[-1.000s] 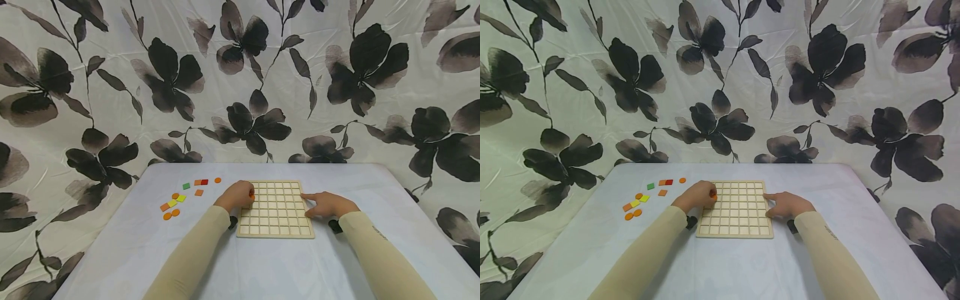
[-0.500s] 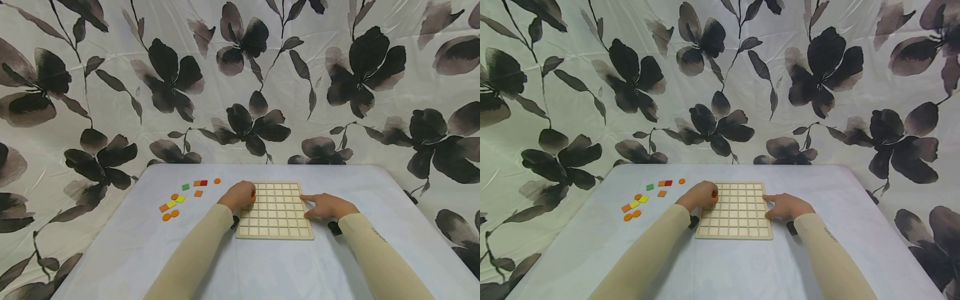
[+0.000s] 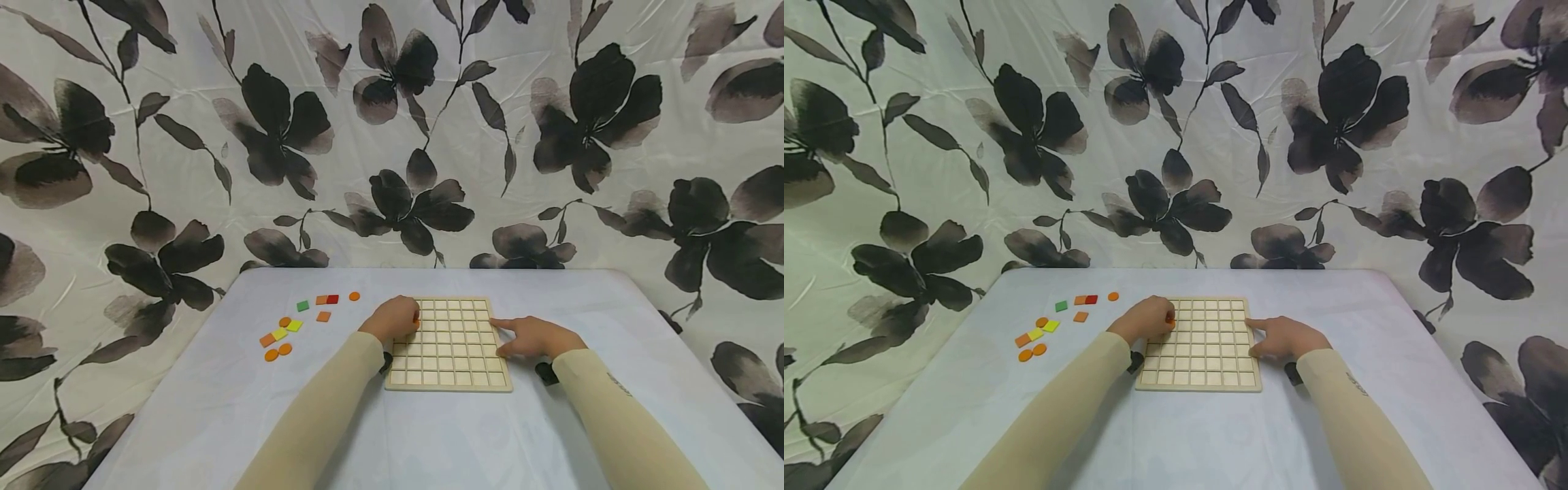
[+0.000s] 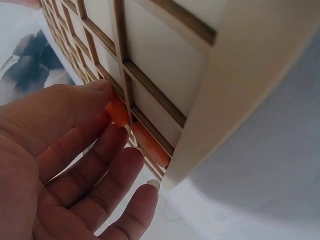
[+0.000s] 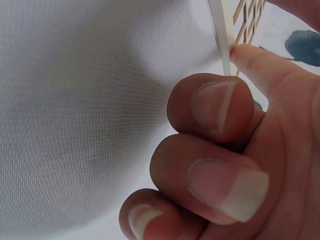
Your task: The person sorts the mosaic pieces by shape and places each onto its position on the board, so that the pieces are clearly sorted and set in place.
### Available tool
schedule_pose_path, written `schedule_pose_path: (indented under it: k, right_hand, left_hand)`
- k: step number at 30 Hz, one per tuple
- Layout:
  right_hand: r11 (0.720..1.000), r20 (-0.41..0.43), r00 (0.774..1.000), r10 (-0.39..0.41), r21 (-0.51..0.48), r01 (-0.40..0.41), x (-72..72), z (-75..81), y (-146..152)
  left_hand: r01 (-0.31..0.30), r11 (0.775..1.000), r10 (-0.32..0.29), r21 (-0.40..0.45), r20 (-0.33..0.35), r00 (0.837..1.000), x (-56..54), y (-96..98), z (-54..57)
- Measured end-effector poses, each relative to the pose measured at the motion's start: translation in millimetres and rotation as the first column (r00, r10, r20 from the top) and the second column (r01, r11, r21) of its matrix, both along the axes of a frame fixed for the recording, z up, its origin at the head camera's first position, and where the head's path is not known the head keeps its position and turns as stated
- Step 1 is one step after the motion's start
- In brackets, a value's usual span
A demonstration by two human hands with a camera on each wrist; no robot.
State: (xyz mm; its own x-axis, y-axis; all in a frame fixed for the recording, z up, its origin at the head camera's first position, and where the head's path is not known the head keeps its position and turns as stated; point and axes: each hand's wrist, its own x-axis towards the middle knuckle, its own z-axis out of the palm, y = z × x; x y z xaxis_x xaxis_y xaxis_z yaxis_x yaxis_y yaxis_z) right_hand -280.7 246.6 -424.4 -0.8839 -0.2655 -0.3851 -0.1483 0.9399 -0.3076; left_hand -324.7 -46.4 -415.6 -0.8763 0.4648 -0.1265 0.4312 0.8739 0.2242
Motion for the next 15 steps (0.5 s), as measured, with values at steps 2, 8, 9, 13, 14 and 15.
schedule_pose_path:
  k: [2, 8, 9, 13, 14, 15]
  right_hand:
    - [1.000, 0.002, 1.000, 0.001, -0.001, -0.001, -0.1, -0.3, -0.6]
    - [1.000, 0.002, 1.000, 0.000, -0.004, 0.000, 0.3, -0.6, -0.6]
    - [1.000, 0.001, 1.000, 0.002, -0.005, -0.002, 0.3, -0.5, -0.3]
    - [1.000, -0.001, 1.000, 0.000, -0.006, 0.000, 0.8, 0.2, 0.3]
    - [1.000, -0.003, 1.000, -0.002, -0.007, 0.002, 1.2, 0.4, 0.2]
    - [1.000, -0.004, 1.000, -0.003, -0.008, 0.003, 1.5, 0.8, 0.2]
  left_hand:
    - [0.008, 1.000, -0.008, 0.002, -0.002, 1.000, 0.7, -0.1, 0.4]
    - [0.027, 1.000, -0.027, 0.012, 0.000, 1.000, 1.1, -0.1, -0.1]
    - [0.027, 1.000, -0.027, 0.013, 0.002, 1.000, 1.0, -0.1, -0.3]
    - [0.013, 1.000, -0.013, 0.009, 0.010, 1.000, 1.0, -0.4, -1.2]
    - [0.009, 1.000, -0.009, 0.005, 0.010, 1.000, 1.1, -0.6, -1.3]
    - [0.001, 1.000, -0.001, 0.007, 0.013, 1.000, 1.5, -1.0, -1.1]
